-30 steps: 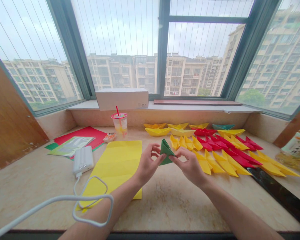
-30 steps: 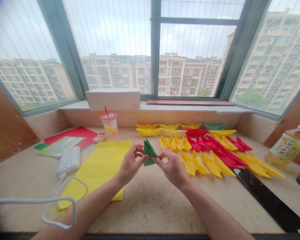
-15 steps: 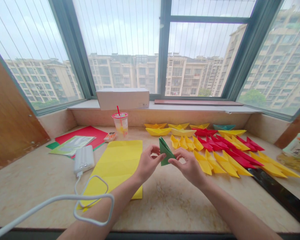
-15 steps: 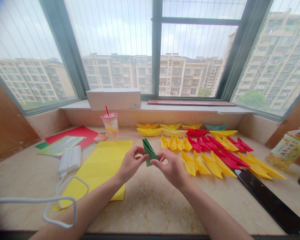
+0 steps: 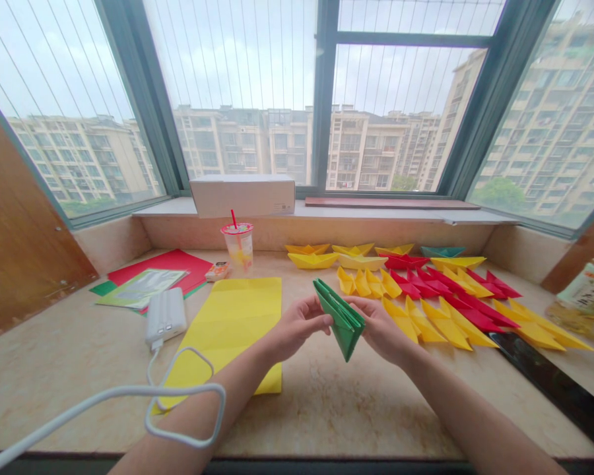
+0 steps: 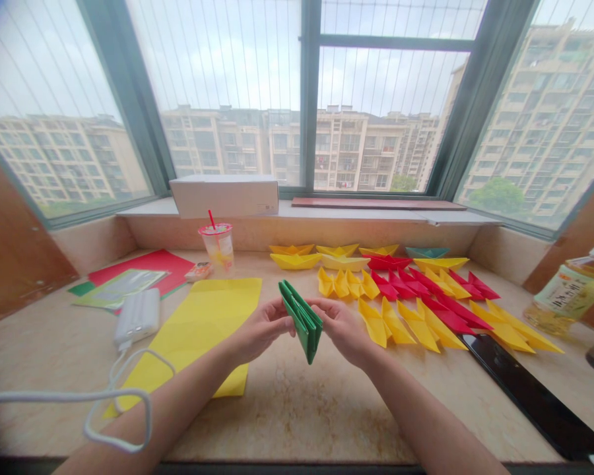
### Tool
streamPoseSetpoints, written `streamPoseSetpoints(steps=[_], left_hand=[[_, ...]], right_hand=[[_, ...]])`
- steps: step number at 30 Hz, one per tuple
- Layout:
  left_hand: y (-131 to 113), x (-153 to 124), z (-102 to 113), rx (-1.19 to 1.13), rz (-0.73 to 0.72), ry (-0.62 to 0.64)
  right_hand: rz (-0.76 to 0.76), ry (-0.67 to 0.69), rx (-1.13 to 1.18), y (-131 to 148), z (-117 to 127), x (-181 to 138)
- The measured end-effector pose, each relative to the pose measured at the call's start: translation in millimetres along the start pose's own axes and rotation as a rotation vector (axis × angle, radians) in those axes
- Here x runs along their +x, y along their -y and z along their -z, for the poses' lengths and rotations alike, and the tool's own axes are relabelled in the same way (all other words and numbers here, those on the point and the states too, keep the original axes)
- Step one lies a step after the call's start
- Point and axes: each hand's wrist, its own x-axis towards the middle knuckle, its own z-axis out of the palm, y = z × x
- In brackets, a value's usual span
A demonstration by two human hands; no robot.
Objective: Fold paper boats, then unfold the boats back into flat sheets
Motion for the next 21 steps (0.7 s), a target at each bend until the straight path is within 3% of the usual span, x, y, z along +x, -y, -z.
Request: streamPoseSetpoints(steps=[6, 13, 21], left_hand=[[-8.9, -2.8, 2.2, 0.059, 0.09, 0.073], [-4.9, -1.4, 11.3, 0.067, 0.13, 0.013], [-1.6, -2.0, 16.6, 0.071, 0.146, 0.034]], right_hand=[[-0.073, 0.111, 0.131, 3.9, -0.3, -3.6], [-0.132, 0.154, 0.102, 7.0, 2.8, -4.7], [-0.108, 0.159, 0.164, 5.9, 2.7, -4.7]])
